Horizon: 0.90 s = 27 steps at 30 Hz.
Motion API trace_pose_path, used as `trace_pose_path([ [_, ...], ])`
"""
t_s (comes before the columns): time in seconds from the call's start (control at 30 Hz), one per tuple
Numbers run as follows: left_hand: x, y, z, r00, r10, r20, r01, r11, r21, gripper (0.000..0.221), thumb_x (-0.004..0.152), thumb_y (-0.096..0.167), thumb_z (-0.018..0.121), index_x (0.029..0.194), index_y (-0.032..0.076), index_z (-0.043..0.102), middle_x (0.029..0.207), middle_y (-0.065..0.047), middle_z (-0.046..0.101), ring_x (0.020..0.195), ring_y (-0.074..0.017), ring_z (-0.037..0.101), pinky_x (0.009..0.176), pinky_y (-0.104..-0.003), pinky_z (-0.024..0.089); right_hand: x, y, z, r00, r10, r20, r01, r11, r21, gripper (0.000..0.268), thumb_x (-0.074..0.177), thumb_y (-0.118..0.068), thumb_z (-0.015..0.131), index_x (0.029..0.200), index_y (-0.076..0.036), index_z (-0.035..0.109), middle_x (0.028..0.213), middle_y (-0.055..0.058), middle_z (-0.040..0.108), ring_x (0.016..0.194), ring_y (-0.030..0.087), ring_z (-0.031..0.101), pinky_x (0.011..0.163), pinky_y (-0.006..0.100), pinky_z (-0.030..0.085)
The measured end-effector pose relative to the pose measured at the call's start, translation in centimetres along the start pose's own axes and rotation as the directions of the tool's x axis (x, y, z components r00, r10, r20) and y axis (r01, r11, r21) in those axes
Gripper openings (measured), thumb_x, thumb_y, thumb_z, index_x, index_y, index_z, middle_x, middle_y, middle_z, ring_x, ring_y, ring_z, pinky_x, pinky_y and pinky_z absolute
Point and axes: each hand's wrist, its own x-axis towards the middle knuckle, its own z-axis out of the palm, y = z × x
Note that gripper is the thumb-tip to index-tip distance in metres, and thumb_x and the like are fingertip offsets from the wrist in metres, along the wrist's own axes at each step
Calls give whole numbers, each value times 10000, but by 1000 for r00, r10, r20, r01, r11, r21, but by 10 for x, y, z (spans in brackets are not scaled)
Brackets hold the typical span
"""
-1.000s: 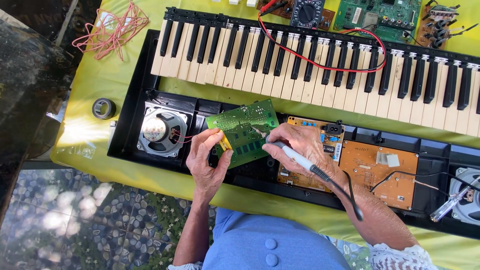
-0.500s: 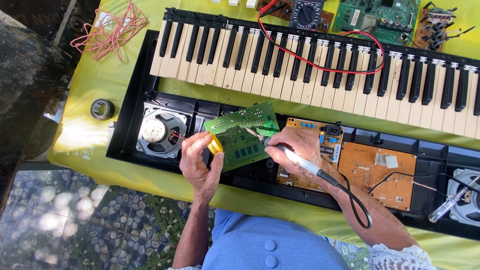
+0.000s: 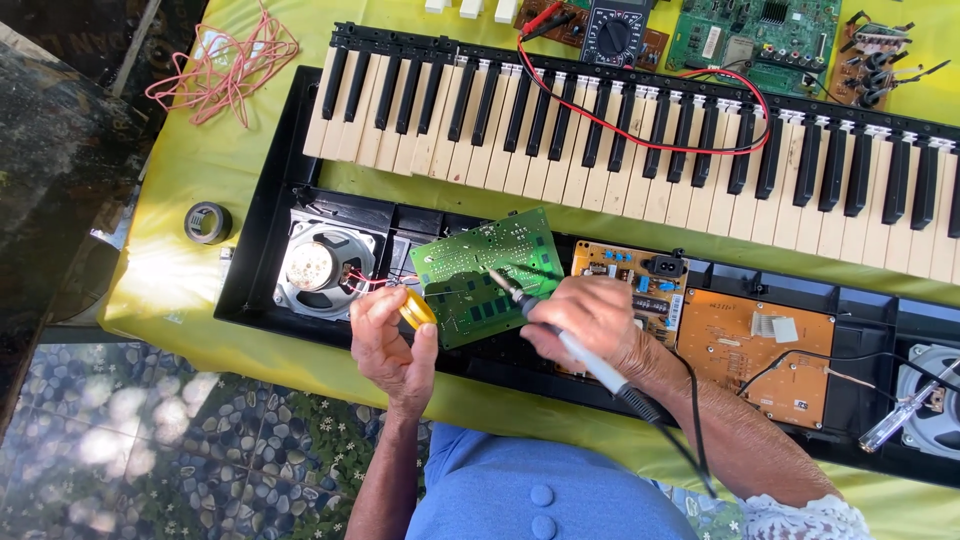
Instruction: Soldering components on a circuit board during the repair of an electronic keyboard.
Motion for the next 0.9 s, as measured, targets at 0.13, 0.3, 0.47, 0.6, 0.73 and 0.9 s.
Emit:
trace_pose_path([
  [0.13, 1, 7, -1, 996, 25, 88, -34, 993, 110, 393, 878, 166, 793, 1196, -36, 682, 1132, -209, 636, 940, -231, 629, 792, -304, 558, 23, -26, 5, 996, -69, -50, 64, 993, -102, 144, 955, -239, 698, 880, -119, 674, 620, 0, 527, 455, 149, 525, 422, 253, 493],
  [0.3, 0, 8, 1, 995, 15, 102, -29, 990, 141, 384, 874, 177, 802, 1182, -26, 696, 1133, -220, 656, 960, -265, 650, 791, -317, 562, 12, -31, 12, 999, 23, 37, -18, 993, -115, 114, 956, -246, 692, 916, -140, 700, 706, 12, 526, 573, 195, 597, 503, 298, 533],
  [0.47, 2, 10, 2, 995, -8, 104, -10, 984, 176, 372, 894, 200, 794, 1185, -11, 699, 1152, -217, 675, 979, -276, 664, 805, -321, 570, 11, -30, 16, 998, 44, 41, -38, 992, -122, 106, 945, -240, 713, 957, -136, 712, 732, 24, 537, 616, 222, 612, 524, 323, 545],
  [0.6, 2, 11, 3, 995, -20, 100, 1, 982, 191, 375, 900, 214, 794, 1188, -7, 701, 1155, -215, 677, 984, -271, 663, 810, -323, 573, 16, -33, 15, 999, 41, 31, -37, 992, -118, 100, 954, -225, 701, 924, -129, 698, 710, 32, 515, 593, 239, 602, 514, 331, 537],
  [0.73, 2, 11, 3, 993, -18, 116, -5, 982, 191, 369, 895, 185, 796, 1187, -18, 696, 1162, -218, 671, 1002, -293, 681, 830, -323, 598, 14, -33, 17, 998, 50, 26, -47, 994, -102, 105, 961, -232, 692, 930, -132, 702, 714, 29, 511, 594, 238, 598, 513, 329, 534],
  [0.9, 1, 8, 2, 992, -18, 122, -7, 981, 196, 365, 902, 178, 789, 1194, -18, 691, 1168, -216, 666, 1016, -297, 690, 833, -328, 605, 15, -33, 17, 999, 44, 4, -43, 994, -98, 99, 951, -239, 707, 945, -141, 714, 726, 23, 521, 594, 232, 593, 521, 324, 532],
])
